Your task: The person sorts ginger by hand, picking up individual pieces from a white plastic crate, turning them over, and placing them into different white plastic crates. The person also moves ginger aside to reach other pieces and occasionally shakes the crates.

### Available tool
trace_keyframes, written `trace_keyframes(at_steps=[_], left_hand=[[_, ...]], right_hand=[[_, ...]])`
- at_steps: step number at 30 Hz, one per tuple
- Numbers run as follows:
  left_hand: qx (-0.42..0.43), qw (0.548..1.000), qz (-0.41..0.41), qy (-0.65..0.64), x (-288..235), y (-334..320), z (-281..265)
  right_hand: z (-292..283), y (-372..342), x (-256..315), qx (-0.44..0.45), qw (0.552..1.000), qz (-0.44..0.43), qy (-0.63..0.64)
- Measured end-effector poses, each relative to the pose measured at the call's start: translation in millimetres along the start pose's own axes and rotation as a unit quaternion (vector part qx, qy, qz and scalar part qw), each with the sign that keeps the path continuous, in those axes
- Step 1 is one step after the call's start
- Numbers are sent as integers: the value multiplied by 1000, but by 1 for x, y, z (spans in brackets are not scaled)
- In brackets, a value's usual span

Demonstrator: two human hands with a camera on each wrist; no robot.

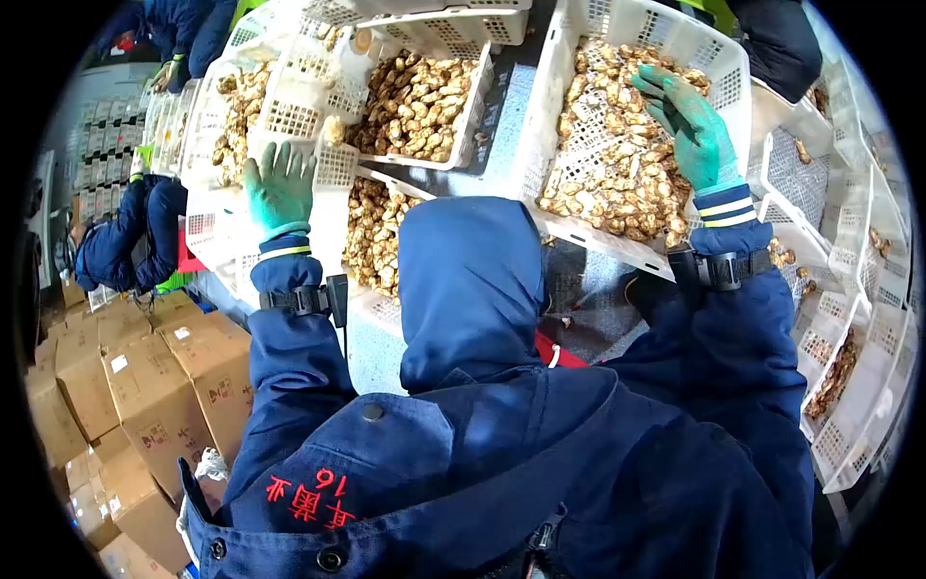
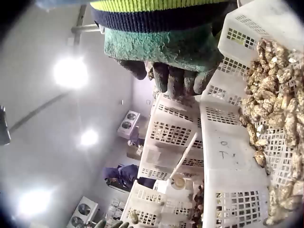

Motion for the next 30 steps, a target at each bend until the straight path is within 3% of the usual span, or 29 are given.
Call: trace_keyframes(at_steps=[4,7,14,18,21,23,25,28,30], left_hand=[[-7,994,-87,70,28,-3,-13],[8,991,-129,25,35,-15,-14],[40,988,-126,78,10,-25,12],[119,981,-144,60,20,-28,3],[87,979,-171,72,21,-42,7],[142,974,-162,72,13,-59,45],[222,962,-125,97,-4,-73,83],[302,942,-55,137,-24,-111,156],[354,922,-22,156,-27,-135,199]], right_hand=[[-7,2,11,-10,1000,-27,4],[-13,4,24,-3,999,-44,5],[-18,4,35,14,998,-57,-5],[-12,5,37,24,998,-45,-22],[-22,4,44,13,995,-66,-78],[-84,6,25,-29,988,-88,-123],[-80,5,57,-117,991,-56,-31],[-122,5,44,-158,987,-3,-10],[-122,5,38,-134,990,15,-29]])
Point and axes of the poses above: each hand's wrist, its own y-axis towards the middle knuckle, its own z-axis out of the palm, x = y × z, the point moved 5 cm from there along y, towards the middle knuckle, and after that the axes turned 11 degrees about -z, right-handed, at the moved point
